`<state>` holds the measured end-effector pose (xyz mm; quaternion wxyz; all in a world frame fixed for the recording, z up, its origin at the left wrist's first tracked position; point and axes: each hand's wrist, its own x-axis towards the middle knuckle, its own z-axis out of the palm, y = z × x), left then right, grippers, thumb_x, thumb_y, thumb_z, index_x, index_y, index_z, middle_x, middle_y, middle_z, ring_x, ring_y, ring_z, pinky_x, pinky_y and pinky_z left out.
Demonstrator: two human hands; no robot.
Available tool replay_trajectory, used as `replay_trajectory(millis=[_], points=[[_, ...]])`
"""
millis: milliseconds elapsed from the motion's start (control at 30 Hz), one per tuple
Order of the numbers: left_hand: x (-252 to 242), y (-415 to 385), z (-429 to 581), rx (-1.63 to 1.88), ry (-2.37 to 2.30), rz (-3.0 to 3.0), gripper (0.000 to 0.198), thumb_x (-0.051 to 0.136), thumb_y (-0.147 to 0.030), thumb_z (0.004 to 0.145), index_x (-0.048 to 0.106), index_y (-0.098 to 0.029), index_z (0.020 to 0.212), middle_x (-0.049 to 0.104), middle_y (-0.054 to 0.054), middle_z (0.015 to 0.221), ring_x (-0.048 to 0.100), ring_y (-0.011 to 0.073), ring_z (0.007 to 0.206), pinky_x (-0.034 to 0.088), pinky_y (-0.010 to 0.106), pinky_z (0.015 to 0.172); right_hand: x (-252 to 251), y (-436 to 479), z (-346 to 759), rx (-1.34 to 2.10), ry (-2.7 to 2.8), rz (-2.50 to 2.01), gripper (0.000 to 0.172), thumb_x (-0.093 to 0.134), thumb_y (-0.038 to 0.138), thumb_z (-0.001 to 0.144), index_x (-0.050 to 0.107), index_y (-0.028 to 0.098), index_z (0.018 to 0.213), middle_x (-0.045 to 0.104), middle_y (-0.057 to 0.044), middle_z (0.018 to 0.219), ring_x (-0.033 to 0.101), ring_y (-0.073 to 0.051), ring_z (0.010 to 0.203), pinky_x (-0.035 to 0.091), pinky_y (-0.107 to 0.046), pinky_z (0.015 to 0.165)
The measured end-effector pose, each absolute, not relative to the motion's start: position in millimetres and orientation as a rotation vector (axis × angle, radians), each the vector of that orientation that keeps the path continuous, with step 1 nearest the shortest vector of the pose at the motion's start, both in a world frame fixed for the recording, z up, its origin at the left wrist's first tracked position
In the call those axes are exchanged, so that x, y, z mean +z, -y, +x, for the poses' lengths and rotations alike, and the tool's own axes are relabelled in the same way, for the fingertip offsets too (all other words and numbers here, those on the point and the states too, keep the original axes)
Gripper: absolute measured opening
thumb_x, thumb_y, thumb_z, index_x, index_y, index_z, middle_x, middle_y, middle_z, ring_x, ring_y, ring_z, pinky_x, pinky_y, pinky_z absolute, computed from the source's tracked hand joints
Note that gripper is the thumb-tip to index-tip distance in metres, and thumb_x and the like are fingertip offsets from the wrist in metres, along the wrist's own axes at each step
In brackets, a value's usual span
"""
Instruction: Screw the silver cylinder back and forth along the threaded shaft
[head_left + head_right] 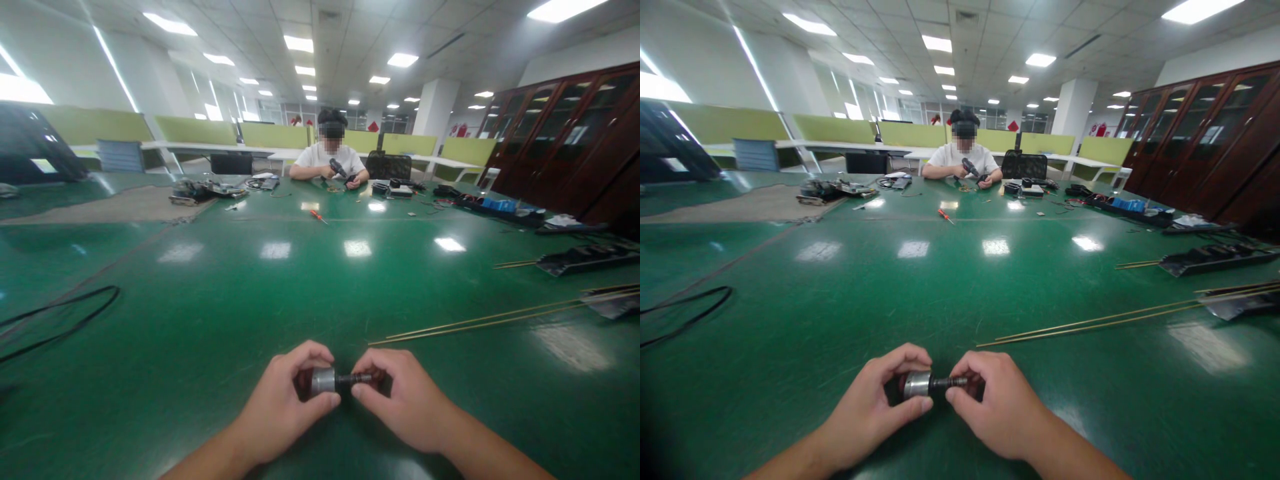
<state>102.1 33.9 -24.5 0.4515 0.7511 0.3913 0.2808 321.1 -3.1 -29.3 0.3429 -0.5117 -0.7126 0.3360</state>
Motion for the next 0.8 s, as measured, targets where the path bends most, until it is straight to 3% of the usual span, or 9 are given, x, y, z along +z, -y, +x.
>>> replay_trajectory(millis=[567,800], points=[[-27.6,-35.0,100.7,0.703,-0.964,1.878,0.029,0.073,-0.031,0.078,0.059,-0.019,0.099,0.069,-0.001,0.078,0.063,0.0186,0.071,0.042,0.025,0.064,-29.7,2.9,322.6,0.877,1.846,-1.316,0.004,0.067,0.018,0.082,0.070,0.020,0.084,0.067,0.002,0.072,0.061,-0.014,0.067,0.043,-0.024,0.064],[-28.7,-36.6,101.0,0.708,-0.996,1.926,0.024,0.073,-0.033,0.077,0.062,-0.018,0.093,0.064,-0.002,0.071,0.057,0.0160,0.064,0.038,0.024,0.059,-29.3,3.3,322.4,0.868,1.844,-1.329,0.004,0.068,0.018,0.081,0.071,0.021,0.083,0.067,0.002,0.071,0.061,-0.014,0.066,0.042,-0.024,0.064]])
